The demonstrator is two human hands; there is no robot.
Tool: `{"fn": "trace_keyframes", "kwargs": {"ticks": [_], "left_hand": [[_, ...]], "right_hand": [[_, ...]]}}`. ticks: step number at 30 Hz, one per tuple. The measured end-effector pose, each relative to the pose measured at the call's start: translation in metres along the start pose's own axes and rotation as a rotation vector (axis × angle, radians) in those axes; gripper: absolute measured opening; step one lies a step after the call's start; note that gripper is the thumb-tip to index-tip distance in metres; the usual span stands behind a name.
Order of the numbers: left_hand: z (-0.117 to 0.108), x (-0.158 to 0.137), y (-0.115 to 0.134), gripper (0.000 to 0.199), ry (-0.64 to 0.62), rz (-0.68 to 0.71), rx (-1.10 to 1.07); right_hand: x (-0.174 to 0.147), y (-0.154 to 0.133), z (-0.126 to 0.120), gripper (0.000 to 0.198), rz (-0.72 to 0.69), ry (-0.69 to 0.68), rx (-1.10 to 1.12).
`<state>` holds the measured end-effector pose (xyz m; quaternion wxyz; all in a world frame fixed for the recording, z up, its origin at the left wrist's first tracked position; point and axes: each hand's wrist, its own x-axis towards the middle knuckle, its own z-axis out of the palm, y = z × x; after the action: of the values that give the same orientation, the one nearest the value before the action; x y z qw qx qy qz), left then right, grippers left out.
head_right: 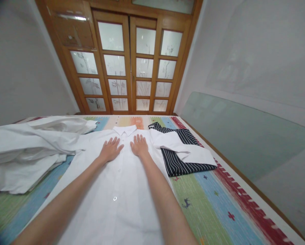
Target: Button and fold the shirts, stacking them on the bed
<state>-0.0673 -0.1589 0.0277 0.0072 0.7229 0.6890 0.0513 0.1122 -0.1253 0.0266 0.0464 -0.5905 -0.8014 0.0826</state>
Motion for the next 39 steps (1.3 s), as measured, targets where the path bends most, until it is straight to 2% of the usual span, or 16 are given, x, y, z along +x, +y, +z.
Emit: {"fn": "trace_keyframes", "kwargs": {"ticks": [3, 8, 11, 14, 17, 20, 24, 29, 35, 39], "left_hand": [[0.010, -0.001, 0.000, 0.070, -0.020, -0.003, -0.001], [0.008, 0.002, -0.002, 0.071, -0.034, 0.004, 0.002], [0.008, -0.001, -0.001, 0.068, -0.006, 0.013, 0.000], [0.008, -0.005, 0.001, 0.060, 0.053, 0.054, 0.010], [0.009, -0.006, 0.003, 0.052, 0.122, 0.211, 0.033], [0.008, -0.005, 0.004, 0.050, 0.085, 0.343, 0.021], [0.006, -0.007, 0.005, 0.051, 0.018, 0.289, -0.047], [0.005, -0.014, 0.007, 0.058, -0.051, 0.274, -0.016], [0.008, -0.018, 0.012, 0.056, -0.010, 0.240, 0.016], [0.009, -0.024, 0.016, 0.050, 0.159, 0.232, 0.046]], "right_hand": [[-0.004, 0.002, -0.002, 0.065, -0.045, -0.021, -0.006], [-0.022, 0.000, -0.012, 0.063, -0.061, -0.051, -0.052], [-0.044, -0.002, -0.024, 0.052, -0.136, -0.052, -0.110], [-0.072, 0.002, -0.039, 0.039, -0.167, 0.024, -0.141], [-0.097, 0.017, -0.058, 0.038, -0.070, 0.120, -0.162], [-0.111, 0.045, -0.080, 0.037, 0.069, 0.122, -0.185], [-0.116, 0.100, -0.102, 0.035, 0.264, 0.145, -0.232], [-0.126, 0.157, -0.106, 0.057, 0.378, 0.047, -0.285], [-0.132, 0.180, -0.099, 0.038, 0.476, 0.047, -0.309], [-0.125, 0.187, -0.093, 0.038, 0.463, 0.045, -0.263]]}}
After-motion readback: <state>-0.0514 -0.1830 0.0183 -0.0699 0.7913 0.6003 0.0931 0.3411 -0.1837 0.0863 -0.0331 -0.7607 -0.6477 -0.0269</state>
